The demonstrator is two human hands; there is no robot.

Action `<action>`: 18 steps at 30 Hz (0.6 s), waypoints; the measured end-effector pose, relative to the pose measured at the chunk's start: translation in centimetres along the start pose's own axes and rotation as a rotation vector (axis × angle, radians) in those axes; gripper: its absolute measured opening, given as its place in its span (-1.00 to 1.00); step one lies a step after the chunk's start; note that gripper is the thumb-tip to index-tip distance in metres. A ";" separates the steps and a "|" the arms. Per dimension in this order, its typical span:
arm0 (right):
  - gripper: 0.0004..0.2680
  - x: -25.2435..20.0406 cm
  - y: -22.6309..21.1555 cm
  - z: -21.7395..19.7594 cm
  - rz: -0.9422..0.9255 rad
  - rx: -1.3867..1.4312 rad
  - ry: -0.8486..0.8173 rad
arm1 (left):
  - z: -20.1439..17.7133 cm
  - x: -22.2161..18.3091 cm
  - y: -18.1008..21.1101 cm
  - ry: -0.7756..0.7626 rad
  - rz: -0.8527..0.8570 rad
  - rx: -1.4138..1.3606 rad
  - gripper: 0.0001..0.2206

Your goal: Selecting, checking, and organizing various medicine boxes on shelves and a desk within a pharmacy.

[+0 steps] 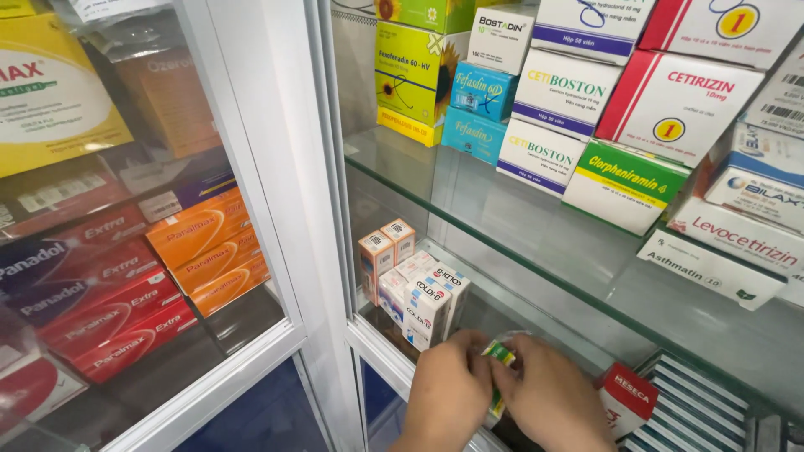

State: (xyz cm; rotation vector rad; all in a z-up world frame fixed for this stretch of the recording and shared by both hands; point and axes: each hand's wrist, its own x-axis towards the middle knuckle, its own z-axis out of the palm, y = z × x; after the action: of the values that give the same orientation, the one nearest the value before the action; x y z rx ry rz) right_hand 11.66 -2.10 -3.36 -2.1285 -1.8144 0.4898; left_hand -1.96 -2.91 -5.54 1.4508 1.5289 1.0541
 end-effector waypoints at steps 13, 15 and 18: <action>-0.73 0.3 -0.7 0.3 -0.074 0.064 0.093 | -1.5 -1.4 -1.2 0.049 0.113 -0.013 -0.68; -0.76 -0.3 -1.7 -0.2 0.002 0.079 0.176 | -2.0 -1.5 -1.0 0.052 0.122 -0.019 -0.68; -0.79 -1.5 -2.9 -1.4 0.057 0.166 0.357 | -3.3 -2.1 -0.8 0.028 0.066 0.048 -0.68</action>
State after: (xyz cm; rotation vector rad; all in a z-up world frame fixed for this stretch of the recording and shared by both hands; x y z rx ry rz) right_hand 9.51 -3.15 -0.79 -2.0076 -1.4686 0.2419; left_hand -5.19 -5.21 -5.08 1.5350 1.5452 1.0877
